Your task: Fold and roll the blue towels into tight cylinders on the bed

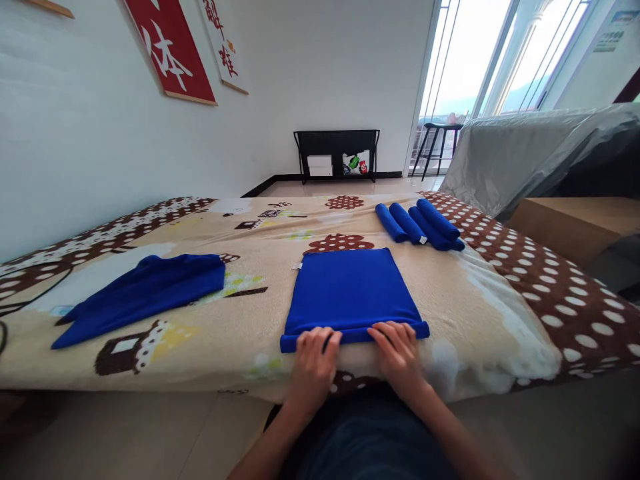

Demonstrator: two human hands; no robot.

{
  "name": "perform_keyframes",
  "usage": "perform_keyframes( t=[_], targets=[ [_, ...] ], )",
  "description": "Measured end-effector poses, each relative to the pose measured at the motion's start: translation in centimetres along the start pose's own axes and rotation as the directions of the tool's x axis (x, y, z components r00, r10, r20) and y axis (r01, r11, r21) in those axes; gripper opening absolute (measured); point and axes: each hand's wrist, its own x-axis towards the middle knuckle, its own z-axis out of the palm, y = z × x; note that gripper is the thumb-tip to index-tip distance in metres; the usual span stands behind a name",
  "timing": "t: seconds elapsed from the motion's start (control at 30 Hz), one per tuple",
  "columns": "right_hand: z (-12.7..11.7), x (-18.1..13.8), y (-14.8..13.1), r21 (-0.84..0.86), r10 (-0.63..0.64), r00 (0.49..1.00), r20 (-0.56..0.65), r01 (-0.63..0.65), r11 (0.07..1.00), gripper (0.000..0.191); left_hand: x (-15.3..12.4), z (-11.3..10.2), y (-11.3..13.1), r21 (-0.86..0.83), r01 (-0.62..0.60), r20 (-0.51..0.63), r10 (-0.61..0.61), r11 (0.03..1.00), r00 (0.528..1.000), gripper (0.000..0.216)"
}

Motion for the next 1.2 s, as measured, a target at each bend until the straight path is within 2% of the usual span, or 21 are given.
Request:
perform_keyframes(
  t=[0.07, 0.13, 0.23, 0.33, 0.43, 0.5, 0.57, 0.63, 0.7, 0.8, 0.87, 1.0, 1.07, 1.13, 1.2],
  targets=[
    [0.9, 0.4, -1.1, 0.097, -0.044, 0.999, 0.019, 0.042, 0.994, 0.036, 0.6, 0.9, 1.4, -0.072, -0.065, 0.015, 0.066, 0.995, 0.998, 0.026],
    [1.0, 0.3, -0.8, 0.117, -0.057, 0.997, 0.054, 0.050, 0.992, 0.041, 0.6, 1.3, 1.4, -0.089, -0.069, 0.018, 0.071, 0.994, 0.997, 0.028],
    [-0.6, -1.1, 1.9, 0.035, -0.036, 0.992, 0.120, 0.032, 0.999, 0.051, -1.3, 0.5, -1.4, -0.078, -0.047, 0.029, 0.050, 0.996, 0.998, 0.039],
    [-3.1, -3.1, 5.2, -0.108, 0.034, 0.992, 0.122, -0.021, 0.994, 0.056, -4.2, -1.2, -5.3, -0.021, 0.004, 0.077, -0.003, 1.000, 0.997, 0.052],
    [-4.5, -4.0, 6.4, -0.219, 0.103, 0.991, 0.090, -0.081, 0.972, 0.054, -5.7, -2.4, -6.8, 0.064, 0.089, 0.090, -0.094, 0.994, 0.991, 0.057],
    [-4.5, -3.5, 5.6, -0.244, 0.131, 0.989, 0.061, -0.113, 0.963, 0.049, -5.2, -2.6, -5.9, 0.102, 0.128, 0.061, -0.135, 0.986, 0.989, 0.056],
    [-3.7, -2.2, 3.9, -0.222, 0.143, 0.989, 0.026, -0.134, 0.966, 0.042, -3.6, -2.2, -4.0, 0.097, 0.116, 0.052, -0.122, 0.988, 0.991, 0.055],
    [-2.5, -0.7, 1.8, -0.144, 0.117, 0.993, 0.021, -0.113, 0.983, 0.038, -1.6, -1.5, -1.7, 0.034, 0.032, 0.083, -0.035, 0.999, 0.996, 0.055],
    [-1.1, 0.5, -0.1, -0.029, 0.048, 0.997, 0.064, -0.047, 0.999, 0.038, 0.1, -0.7, 0.2, -0.054, -0.090, 0.122, 0.096, 0.994, 0.988, 0.054],
    [0.0, 1.3, -1.4, 0.075, -0.018, 0.988, 0.150, 0.006, 0.997, 0.039, 1.4, 0.1, 1.1, -0.115, -0.180, 0.158, 0.197, 0.977, 0.968, 0.052],
    [-0.2, 0.9, -0.6, 0.038, 0.010, 0.983, 0.184, -0.018, 0.999, 0.039, 1.0, 0.1, 0.0, -0.094, -0.148, 0.188, 0.164, 0.984, 0.968, 0.050],
    [-2.2, -0.7, 3.3, -0.136, 0.110, 0.978, 0.177, -0.087, 0.987, 0.039, -1.8, -1.0, -4.6, 0.012, -0.009, 0.190, 0.007, 1.000, 0.982, 0.049],
    [-3.2, -1.2, 5.0, -0.195, 0.141, 0.978, 0.156, -0.109, 0.975, 0.037, -2.9, -1.7, -6.6, 0.049, 0.025, 0.185, -0.034, 0.998, 0.982, 0.048],
    [-3.8, -1.3, 5.7, -0.221, 0.159, 0.979, 0.124, -0.129, 0.967, 0.033, -3.2, -2.3, -7.3, 0.076, 0.036, 0.186, -0.050, 0.996, 0.981, 0.047],
    [-3.8, -0.8, 5.1, -0.214, 0.165, 0.983, 0.080, -0.145, 0.966, 0.030, -2.5, -2.6, -6.6, 0.103, 0.049, 0.177, -0.066, 0.994, 0.982, 0.046]
  ],
)
